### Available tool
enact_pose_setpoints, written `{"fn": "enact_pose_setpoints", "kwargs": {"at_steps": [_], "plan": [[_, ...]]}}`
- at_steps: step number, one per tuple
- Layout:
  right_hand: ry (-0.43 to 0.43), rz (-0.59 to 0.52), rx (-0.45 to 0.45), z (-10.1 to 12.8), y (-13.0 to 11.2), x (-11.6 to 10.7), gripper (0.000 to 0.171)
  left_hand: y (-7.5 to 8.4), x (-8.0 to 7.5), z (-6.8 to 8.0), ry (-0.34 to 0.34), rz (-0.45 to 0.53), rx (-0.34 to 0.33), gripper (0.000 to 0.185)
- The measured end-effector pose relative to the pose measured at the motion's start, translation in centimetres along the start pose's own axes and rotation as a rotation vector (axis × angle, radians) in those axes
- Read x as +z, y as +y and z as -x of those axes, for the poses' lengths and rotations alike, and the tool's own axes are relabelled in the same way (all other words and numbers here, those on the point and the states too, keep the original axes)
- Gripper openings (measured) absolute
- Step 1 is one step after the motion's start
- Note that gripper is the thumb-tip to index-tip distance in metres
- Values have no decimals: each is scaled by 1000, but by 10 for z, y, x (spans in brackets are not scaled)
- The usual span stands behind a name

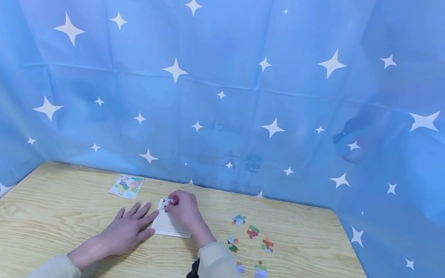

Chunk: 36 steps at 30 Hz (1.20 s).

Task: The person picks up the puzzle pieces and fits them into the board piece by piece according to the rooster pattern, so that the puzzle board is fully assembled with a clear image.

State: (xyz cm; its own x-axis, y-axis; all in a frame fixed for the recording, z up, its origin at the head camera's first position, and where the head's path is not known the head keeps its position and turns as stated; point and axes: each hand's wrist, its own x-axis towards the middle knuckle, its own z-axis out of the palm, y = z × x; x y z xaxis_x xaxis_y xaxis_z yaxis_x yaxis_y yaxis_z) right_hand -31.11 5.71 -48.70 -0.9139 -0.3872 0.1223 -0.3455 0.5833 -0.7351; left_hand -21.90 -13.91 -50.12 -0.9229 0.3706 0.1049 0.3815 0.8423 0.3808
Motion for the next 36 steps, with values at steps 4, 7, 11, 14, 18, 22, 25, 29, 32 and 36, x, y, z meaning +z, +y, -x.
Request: {"fn": "enact_pose_setpoints", "kwargs": {"at_steps": [4,7,11,14,18,22,25,29,32,36], "plan": [[-14,46,-6,0,-1,0,22,0,0,-1,-5,-6,-7,55],[-22,82,-25,1,0,0,22,2,0,-1,-11,-6,-15,55],[-25,111,-56,3,-1,0,21,2,-1,-1,-5,2,-14,55],[-14,131,-93,4,0,0,17,-2,3,-1,-3,-9,-8,56],[-6,138,-130,5,2,1,15,-5,7,-3,0,-26,-2,56],[-26,120,-109,5,3,1,19,-3,5,-2,-1,-29,-5,56],[-48,119,-86,4,3,-1,22,3,-1,-1,-12,-10,-8,55],[-71,114,-71,5,3,-4,23,12,-11,2,-32,15,-20,54],[-84,100,-77,5,2,-6,24,14,-14,3,-40,15,-30,54],[-110,93,-101,3,6,-9,25,14,-15,4,-40,15,-32,54]]}}
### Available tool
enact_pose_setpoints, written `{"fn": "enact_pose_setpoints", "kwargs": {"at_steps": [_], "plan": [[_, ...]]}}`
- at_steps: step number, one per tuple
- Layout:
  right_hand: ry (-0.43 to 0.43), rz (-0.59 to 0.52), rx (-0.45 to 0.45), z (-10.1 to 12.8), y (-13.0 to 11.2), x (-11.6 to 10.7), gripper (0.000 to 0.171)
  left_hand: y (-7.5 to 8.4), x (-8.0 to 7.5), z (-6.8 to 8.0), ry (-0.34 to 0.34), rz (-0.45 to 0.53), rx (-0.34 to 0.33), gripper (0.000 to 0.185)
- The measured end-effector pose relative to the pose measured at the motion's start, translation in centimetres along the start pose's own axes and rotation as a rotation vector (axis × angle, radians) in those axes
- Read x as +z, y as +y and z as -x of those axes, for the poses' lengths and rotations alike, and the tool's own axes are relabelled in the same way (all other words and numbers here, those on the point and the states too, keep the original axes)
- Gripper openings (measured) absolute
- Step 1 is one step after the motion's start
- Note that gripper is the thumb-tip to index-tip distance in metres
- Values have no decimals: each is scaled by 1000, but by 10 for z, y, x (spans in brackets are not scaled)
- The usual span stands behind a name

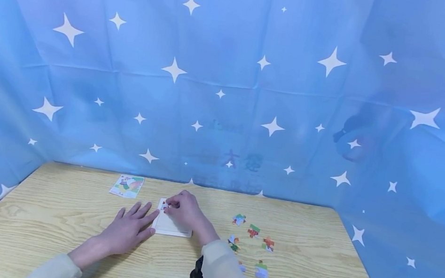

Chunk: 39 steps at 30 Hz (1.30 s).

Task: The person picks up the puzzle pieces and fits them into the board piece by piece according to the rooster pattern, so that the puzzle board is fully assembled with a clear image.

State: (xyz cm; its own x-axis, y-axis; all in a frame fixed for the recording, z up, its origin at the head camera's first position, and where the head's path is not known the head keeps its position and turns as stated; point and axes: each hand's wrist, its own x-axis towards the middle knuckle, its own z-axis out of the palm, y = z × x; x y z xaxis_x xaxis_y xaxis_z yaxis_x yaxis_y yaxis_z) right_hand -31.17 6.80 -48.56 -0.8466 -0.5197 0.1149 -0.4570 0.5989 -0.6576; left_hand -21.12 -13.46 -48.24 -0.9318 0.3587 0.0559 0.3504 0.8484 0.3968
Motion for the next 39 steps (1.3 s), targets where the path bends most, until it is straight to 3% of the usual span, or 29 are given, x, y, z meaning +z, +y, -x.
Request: {"fn": "enact_pose_setpoints", "kwargs": {"at_steps": [15,34,39], "plan": [[-33,10,-55,1,6,-3,22,-1,1,0,1,6,-5,54],[-36,35,-36,-1,6,-2,24,0,-1,-1,-12,0,0,54],[-24,-17,-49,0,7,-5,28,1,-2,0,-18,1,-2,54]]}}
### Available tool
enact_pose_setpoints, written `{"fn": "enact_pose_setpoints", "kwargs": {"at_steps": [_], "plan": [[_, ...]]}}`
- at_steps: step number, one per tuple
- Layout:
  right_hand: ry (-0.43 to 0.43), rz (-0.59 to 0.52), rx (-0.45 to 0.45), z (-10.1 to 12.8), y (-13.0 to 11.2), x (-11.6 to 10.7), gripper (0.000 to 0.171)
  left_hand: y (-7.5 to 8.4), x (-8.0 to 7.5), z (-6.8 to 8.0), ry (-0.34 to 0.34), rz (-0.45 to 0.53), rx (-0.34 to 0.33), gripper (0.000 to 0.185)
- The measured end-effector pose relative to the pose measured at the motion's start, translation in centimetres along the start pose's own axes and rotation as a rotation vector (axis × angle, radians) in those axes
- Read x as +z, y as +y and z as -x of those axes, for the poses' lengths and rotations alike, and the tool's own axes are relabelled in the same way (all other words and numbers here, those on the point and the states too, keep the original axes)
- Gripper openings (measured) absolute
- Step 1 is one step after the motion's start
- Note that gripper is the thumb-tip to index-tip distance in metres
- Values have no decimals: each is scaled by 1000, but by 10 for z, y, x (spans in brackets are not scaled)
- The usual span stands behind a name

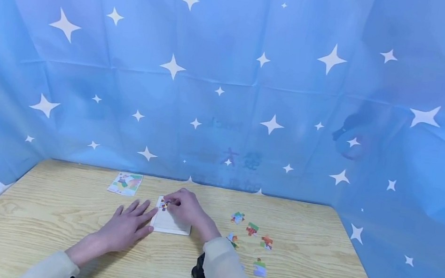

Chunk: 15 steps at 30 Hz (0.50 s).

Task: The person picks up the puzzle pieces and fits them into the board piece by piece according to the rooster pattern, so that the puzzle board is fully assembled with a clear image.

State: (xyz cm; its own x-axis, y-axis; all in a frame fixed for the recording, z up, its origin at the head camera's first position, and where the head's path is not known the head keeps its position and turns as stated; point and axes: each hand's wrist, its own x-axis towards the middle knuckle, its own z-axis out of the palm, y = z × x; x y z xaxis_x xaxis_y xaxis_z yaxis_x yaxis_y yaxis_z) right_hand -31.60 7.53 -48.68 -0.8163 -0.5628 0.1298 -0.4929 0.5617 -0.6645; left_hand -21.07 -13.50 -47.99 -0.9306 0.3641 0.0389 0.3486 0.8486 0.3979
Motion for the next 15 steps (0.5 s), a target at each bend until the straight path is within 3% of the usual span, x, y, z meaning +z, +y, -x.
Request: {"fn": "enact_pose_setpoints", "kwargs": {"at_steps": [8,15], "plan": [[-40,-218,71,28,14,-35,35,1,1,-1,-9,17,5,55],[3,-132,52,60,42,-84,35,-1,0,-1,6,23,23,54]]}}
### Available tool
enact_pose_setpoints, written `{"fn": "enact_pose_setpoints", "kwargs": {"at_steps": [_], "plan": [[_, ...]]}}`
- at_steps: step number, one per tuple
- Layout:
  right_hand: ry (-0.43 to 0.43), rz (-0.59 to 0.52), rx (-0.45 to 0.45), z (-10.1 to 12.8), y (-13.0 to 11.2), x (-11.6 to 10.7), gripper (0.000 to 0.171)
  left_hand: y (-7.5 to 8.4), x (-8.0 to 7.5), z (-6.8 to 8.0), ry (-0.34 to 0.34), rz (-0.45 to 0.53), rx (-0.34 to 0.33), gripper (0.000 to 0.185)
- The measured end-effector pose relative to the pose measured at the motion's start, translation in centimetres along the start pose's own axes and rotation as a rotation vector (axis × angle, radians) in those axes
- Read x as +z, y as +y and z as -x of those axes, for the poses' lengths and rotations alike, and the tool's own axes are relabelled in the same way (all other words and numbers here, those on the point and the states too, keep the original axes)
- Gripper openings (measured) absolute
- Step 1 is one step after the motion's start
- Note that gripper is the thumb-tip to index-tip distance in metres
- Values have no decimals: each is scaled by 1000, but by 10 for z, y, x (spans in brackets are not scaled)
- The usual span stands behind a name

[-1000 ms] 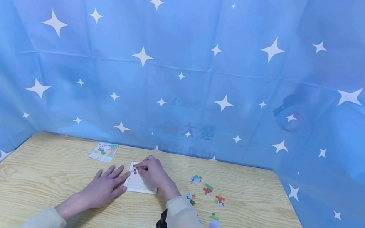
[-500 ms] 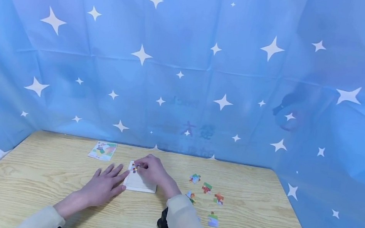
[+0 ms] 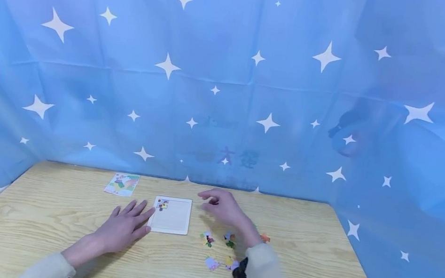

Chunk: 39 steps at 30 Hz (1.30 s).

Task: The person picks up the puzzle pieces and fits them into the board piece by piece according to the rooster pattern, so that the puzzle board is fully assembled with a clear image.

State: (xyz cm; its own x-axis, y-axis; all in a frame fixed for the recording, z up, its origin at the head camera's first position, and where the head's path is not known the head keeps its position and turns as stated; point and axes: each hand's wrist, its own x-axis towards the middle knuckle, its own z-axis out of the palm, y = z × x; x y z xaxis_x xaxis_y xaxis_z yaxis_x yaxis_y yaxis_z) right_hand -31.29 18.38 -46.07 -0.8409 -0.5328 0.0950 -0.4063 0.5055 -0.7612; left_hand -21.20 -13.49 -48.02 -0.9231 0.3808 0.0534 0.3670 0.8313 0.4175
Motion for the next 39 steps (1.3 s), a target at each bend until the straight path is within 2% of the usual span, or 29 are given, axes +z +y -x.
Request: {"fn": "enact_pose_setpoints", "kwargs": {"at_steps": [6,10,19,32,39], "plan": [[36,6,101,29,23,-36,35,1,-3,1,-6,1,-13,54],[65,7,155,45,37,-49,36,-1,0,1,1,10,-5,54],[76,96,127,58,53,-59,36,-2,-2,2,-10,18,-22,55],[-70,47,121,58,58,-62,33,-3,3,-2,-4,10,15,56],[-133,22,101,56,55,-68,32,-2,2,0,-5,18,0,55]]}}
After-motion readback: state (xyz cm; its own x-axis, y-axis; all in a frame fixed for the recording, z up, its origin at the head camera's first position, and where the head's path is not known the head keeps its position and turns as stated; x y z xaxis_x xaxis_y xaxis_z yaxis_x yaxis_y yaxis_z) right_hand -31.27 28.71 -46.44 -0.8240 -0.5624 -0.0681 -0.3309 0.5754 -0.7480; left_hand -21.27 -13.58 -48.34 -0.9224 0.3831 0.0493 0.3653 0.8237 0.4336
